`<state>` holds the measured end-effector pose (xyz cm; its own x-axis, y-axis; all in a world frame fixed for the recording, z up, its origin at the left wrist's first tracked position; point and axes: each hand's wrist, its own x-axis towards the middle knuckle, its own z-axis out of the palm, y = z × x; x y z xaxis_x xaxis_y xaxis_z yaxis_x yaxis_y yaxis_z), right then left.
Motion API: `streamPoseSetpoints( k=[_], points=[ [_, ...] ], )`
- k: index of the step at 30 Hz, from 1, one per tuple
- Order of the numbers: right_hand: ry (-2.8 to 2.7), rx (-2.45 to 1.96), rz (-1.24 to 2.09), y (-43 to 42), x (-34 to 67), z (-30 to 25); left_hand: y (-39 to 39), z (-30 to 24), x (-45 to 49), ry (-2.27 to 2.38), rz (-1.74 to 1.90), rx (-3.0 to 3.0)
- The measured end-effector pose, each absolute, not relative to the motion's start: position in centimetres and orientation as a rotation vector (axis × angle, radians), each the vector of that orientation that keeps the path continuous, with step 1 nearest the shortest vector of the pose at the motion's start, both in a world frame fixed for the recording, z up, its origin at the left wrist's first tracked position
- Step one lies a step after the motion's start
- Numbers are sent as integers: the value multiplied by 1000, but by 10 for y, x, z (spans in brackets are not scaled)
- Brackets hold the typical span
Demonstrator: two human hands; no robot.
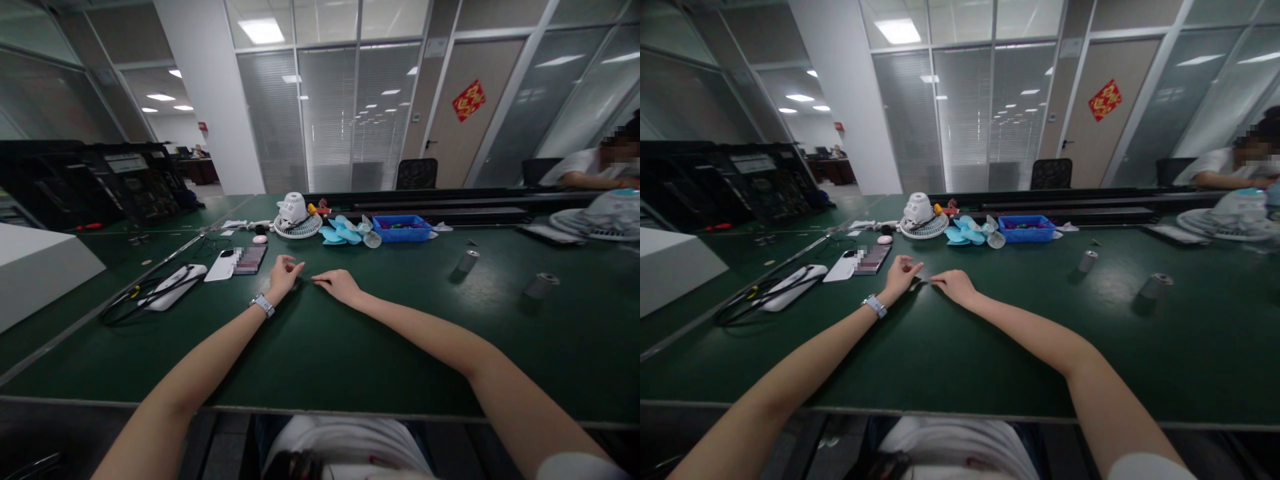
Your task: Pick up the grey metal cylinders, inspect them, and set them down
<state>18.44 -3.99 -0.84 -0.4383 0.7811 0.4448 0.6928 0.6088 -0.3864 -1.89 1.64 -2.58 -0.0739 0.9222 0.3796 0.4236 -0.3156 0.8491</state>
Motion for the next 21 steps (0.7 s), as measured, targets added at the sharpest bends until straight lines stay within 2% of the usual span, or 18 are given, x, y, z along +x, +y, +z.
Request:
streamPoseSetpoints(
  k=[8,12,16,18,21],
  points=[
    [-2234,-1098,263,-62,218,-3,19,-28,-21,1481,1354,1732],
    [-2115,-1255,-79,-62,295,15,21,-31,-22,1465,1347,1736],
    [-1683,-1743,-604,-68,417,30,19,-28,-20,1480,1327,1745],
    [-1456,-1941,-678,-73,464,31,18,-27,-19,1495,1319,1744],
    [-1305,-2123,-608,-80,498,26,17,-26,-20,1511,1310,1748]
  ],
)
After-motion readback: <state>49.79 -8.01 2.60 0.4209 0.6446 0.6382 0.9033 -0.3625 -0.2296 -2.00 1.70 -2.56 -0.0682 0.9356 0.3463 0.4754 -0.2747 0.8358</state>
